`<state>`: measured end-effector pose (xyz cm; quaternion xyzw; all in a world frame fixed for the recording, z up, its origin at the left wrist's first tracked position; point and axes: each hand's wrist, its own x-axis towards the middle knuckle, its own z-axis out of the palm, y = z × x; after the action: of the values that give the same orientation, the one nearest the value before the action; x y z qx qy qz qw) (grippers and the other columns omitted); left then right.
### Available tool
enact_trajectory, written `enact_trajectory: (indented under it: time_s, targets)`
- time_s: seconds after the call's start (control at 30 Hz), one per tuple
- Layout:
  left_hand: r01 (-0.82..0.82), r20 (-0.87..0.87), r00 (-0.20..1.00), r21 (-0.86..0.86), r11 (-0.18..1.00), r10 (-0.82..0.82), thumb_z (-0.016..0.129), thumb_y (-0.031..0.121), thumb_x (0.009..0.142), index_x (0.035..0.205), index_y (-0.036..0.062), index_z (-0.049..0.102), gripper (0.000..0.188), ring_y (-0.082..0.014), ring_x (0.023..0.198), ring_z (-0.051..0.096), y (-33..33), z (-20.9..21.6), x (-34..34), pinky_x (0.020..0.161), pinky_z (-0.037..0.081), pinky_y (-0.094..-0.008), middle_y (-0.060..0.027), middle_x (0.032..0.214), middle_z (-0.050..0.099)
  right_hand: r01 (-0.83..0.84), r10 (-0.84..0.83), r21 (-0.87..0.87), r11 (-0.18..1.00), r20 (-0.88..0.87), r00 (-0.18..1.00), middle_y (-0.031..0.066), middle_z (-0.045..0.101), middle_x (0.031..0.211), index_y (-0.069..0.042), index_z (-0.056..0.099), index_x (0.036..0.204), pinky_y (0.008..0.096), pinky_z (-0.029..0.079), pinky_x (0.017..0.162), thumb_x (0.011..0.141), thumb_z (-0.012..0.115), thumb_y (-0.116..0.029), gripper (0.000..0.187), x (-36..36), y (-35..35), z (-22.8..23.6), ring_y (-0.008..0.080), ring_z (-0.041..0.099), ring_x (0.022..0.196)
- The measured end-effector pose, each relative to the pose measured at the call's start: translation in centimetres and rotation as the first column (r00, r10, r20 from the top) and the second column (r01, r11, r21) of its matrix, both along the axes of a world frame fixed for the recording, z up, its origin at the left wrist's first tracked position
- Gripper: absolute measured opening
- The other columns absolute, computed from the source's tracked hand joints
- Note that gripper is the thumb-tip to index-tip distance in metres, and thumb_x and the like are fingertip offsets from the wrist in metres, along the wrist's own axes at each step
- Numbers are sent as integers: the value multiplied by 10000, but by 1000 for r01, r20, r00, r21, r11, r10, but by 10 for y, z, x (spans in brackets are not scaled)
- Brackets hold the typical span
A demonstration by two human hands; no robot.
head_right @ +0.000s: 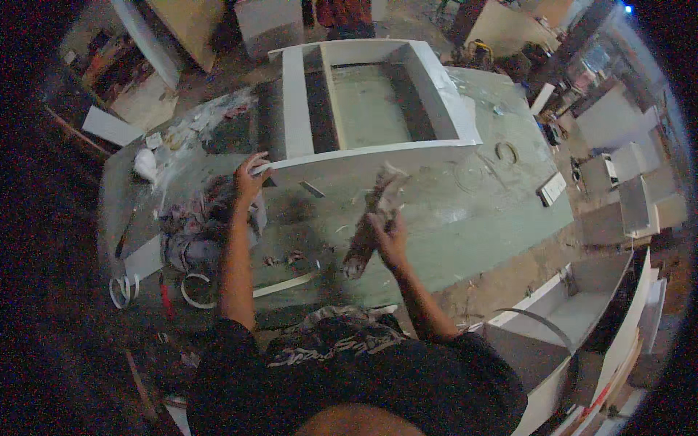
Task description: The person applies a long strip of white veneer edge banding to the edge of a white square frame on a workbench by hand and then uses a small tool to trim and smooth the edge.
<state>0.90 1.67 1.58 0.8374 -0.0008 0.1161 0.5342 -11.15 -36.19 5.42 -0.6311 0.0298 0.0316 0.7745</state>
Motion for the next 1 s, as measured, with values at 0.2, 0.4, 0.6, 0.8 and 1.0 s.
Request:
enact_trajectory:
  time_s: [0.2, 0.4, 0.6, 0.8, 1.0]
  targets:
    - [-184, 283, 959, 566, 803, 19, 796, 191, 749, 1270, 126, 584, 566, -291, 1077, 594, -38, 20, -3, 949, 426, -423, -113, 1126, 660, 379, -341, -297, 876, 173, 924, 121, 662, 938, -19, 430, 1231, 368, 545, 707, 901, 622, -175, 412, 2, -124, -15, 237, 674, 807]
    - [-13, 342, 914, 566, 824, -220, 746, 219, 796, 1220, 63, 595, 476, -371, 1076, 569, -99, 27, 7, 977, 408, -466, -167, 1141, 635, 498, -392, -617, 609, 313, 865, 183, 680, 794, -4, 419, 1168, 425, 540, 646, 871, 628, -187, 407, 13, -143, 21, 343, 694, 714]
    - [226, 232, 880, 562, 795, -414, 697, 186, 838, 1296, 66, 526, 503, -369, 1151, 520, -230, 43, 31, 999, 404, -445, -164, 1240, 579, 407, -411, -707, 579, 178, 894, 261, 648, 910, 27, 445, 1108, 478, 505, 711, 862, 639, -271, 433, 16, -126, -2, 427, 649, 819]
    - [279, 228, 856, 553, 785, -465, 680, 191, 854, 1318, 90, 509, 504, -381, 1102, 562, -342, 37, 77, 943, 445, -450, -190, 1180, 608, 435, -467, -630, 643, 127, 875, 278, 634, 913, 27, 445, 1075, 492, 488, 731, 893, 626, -241, 371, 26, -111, -13, 454, 628, 837]
    - [233, 172, 918, 492, 839, -356, 693, 190, 842, 1275, 103, 554, 463, -380, 1011, 606, -419, 21, 102, 881, 478, -448, -199, 1090, 646, 498, -470, -703, 508, 258, 844, 284, 623, 958, 0, 421, 1126, 517, 477, 712, 892, 626, -215, 379, 66, -178, -26, 489, 613, 838]
